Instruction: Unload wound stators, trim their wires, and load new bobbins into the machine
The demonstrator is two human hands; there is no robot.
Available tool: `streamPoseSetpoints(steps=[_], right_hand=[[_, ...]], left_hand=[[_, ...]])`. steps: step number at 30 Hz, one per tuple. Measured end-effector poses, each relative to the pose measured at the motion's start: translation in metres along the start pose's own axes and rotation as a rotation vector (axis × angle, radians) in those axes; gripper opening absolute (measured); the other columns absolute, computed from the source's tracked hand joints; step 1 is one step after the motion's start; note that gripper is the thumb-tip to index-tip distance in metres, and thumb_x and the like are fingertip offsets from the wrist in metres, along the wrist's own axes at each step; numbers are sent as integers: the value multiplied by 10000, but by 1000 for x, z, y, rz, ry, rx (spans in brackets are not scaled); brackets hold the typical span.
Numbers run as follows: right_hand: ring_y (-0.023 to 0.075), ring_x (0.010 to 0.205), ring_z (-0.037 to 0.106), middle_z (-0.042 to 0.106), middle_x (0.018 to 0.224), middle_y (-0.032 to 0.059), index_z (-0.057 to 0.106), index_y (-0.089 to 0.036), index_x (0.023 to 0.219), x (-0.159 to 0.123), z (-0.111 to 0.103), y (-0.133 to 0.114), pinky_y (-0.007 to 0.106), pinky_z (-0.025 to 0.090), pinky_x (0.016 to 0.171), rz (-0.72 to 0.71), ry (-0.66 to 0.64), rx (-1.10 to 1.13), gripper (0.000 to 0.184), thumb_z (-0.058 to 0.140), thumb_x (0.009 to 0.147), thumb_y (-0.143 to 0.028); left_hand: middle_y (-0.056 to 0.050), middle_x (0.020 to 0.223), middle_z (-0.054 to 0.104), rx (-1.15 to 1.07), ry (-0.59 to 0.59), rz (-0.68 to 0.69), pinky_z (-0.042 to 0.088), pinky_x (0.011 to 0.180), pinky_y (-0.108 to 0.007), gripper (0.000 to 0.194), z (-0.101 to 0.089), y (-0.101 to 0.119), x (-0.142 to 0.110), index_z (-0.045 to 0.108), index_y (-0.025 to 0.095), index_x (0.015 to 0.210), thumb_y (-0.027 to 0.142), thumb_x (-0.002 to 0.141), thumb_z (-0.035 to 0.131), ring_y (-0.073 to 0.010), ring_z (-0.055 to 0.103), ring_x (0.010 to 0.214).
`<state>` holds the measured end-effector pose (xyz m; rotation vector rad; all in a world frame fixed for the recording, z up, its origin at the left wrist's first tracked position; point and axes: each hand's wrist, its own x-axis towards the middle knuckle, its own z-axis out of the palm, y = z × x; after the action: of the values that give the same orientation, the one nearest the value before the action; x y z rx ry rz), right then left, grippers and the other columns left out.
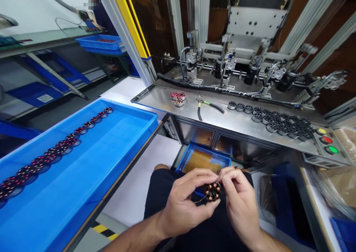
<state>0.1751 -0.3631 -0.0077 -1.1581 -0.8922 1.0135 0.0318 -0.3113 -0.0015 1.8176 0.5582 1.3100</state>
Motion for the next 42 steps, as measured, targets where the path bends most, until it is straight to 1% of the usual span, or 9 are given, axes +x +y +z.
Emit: streamPoseSetpoints(steps=[3, 8, 10, 13, 22, 26, 35, 38, 42], right_hand=[[128, 825, 535, 554, 876, -1, 568, -226, 841, -2, -2, 8, 253, 454, 784, 37, -10, 84, 195, 531, 980, -359], [172, 907, 585, 589, 942, 30, 607, -241, 974, -10, -4, 8, 283, 492, 813, -113, -111, 70, 218, 704, 857, -398], [155, 843, 585, 588, 877, 25, 623, -225, 882, -10, -4, 5, 265, 492, 757, -116, -114, -1, 94, 675, 888, -303], [133, 770, 563, 572, 788, 7, 611, -216, 787, -9, -6, 2, 237, 471, 690, -143, -67, -69, 142, 607, 929, -218], [140, 720, 582, 594, 748, 14, 637, -204, 778, -6, -10, -7, 247, 489, 644, -148, -73, -118, 128, 637, 905, -223], [157, 739, 613, 614, 731, 23, 639, -203, 745, -7, -13, -10, 246, 495, 624, -206, -16, -175, 152, 643, 897, -204], [201, 833, 649, 675, 875, 71, 684, -219, 1026, 0, -25, -20, 316, 542, 688, -436, -162, -372, 179, 598, 895, -132], [188, 748, 627, 660, 789, 44, 687, -222, 975, 3, -21, -25, 335, 520, 669, -522, -194, -409, 200, 623, 859, -73], [162, 678, 600, 632, 712, 23, 671, -201, 868, -7, -13, -24, 317, 491, 622, -536, -102, -410, 203, 607, 831, -12]], left_hand=[[-76, 1014, 715, -139, 27, -117, 601, 826, -268, 501, -2, -2, -3, 688, 216, 1121, 37, 663, 785, -188, 703, 932], [-88, 1017, 723, -217, 58, -219, 600, 839, -289, 477, -6, -4, -2, 714, 209, 1097, 48, 658, 808, -211, 694, 964], [-86, 1009, 728, -213, 58, -219, 601, 834, -287, 475, -6, -3, 0, 718, 209, 1093, 52, 655, 814, -211, 696, 957], [-82, 1009, 730, -193, 49, -217, 602, 823, -274, 477, -5, -2, 0, 720, 216, 1095, 51, 658, 816, -203, 699, 949], [-74, 1021, 723, -81, -4, -104, 596, 821, -286, 540, -4, -2, 1, 685, 229, 1136, 30, 644, 784, -197, 700, 924], [-79, 1001, 729, -28, -6, -56, 597, 809, -287, 542, -2, 1, 4, 675, 211, 1133, 22, 633, 765, -197, 707, 898], [-69, 989, 740, -288, -23, -200, 608, 803, -300, 555, -2, -1, 1, 697, 216, 1101, -11, 595, 722, -208, 715, 891], [-68, 996, 741, -297, -42, -214, 604, 810, -294, 549, -2, 1, -1, 696, 215, 1104, -7, 602, 727, -204, 715, 892], [-76, 983, 742, -169, 9, -153, 608, 795, -302, 545, -1, 5, 0, 690, 200, 1107, -2, 602, 720, -210, 714, 876]])
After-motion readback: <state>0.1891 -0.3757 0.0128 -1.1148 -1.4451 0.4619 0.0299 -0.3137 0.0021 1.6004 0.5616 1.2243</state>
